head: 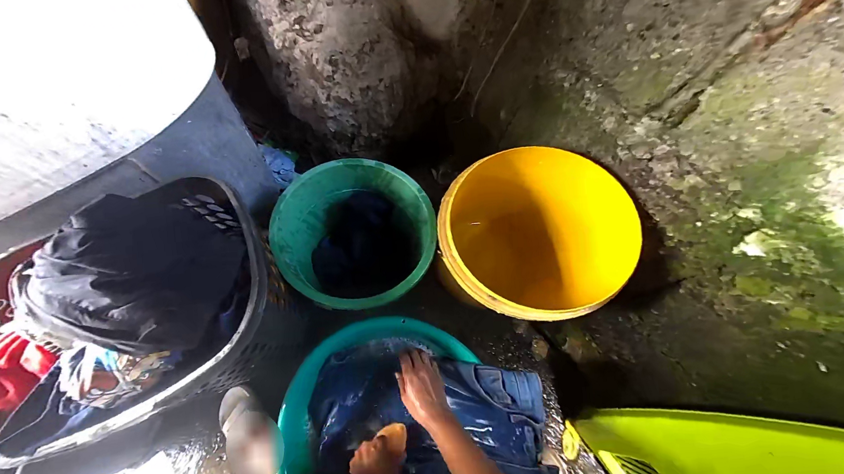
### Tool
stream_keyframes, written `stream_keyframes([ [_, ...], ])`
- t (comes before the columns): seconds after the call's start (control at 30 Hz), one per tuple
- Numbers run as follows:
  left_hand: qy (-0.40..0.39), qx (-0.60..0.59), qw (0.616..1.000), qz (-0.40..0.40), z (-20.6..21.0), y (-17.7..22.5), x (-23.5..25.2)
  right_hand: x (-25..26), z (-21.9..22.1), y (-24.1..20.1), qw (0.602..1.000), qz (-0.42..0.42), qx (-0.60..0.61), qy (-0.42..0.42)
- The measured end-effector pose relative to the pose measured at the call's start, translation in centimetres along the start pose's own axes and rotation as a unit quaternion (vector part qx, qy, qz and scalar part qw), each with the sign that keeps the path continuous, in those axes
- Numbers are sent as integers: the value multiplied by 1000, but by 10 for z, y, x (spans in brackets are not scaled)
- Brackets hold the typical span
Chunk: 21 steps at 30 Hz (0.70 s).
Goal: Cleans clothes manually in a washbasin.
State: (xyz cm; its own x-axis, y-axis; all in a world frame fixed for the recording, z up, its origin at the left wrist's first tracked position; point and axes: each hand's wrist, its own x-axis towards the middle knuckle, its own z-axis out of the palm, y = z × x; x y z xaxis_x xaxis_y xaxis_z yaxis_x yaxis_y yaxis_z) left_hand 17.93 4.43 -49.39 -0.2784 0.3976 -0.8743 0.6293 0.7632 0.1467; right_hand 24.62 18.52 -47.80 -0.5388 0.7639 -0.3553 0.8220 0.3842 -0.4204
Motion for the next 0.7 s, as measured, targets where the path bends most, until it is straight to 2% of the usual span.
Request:
stream_keyframes([
  [0.07, -16, -4, 1000, 8, -2, -7, -1, 27, 13, 6, 990, 45, -51, -125],
  [0.13, -5, -18, 1000, 12, -10, -11, -5, 33, 21, 13, 973, 89, -88, -195],
  [0.2, 87, -64, 994, 26, -12, -14, -16, 16, 22, 12, 961, 104, -94, -239],
  [0.27, 246, -131, 958, 62, -12, -18, -18, -11, 16, 12, 957, 113, -36, -264],
  [0.33, 313, -187, 929, 66, -33, -25, -14, -45, 4, 20, 959, 80, 44, -269],
  [0.43, 284, -195, 938, 25, -77, -46, -6, -100, -36, 35, 960, -30, 142, -238],
  [0.53, 250, -205, 946, 0, -91, -66, 2, -147, -94, 39, 958, -120, 166, -200],
  [0.6, 224, -175, 959, 11, -90, -69, 0, -172, -125, 39, 958, -127, 175, -189],
  [0.7, 142, -67, 985, 66, -83, -54, -4, -194, -147, 42, 956, -123, 176, -201],
])
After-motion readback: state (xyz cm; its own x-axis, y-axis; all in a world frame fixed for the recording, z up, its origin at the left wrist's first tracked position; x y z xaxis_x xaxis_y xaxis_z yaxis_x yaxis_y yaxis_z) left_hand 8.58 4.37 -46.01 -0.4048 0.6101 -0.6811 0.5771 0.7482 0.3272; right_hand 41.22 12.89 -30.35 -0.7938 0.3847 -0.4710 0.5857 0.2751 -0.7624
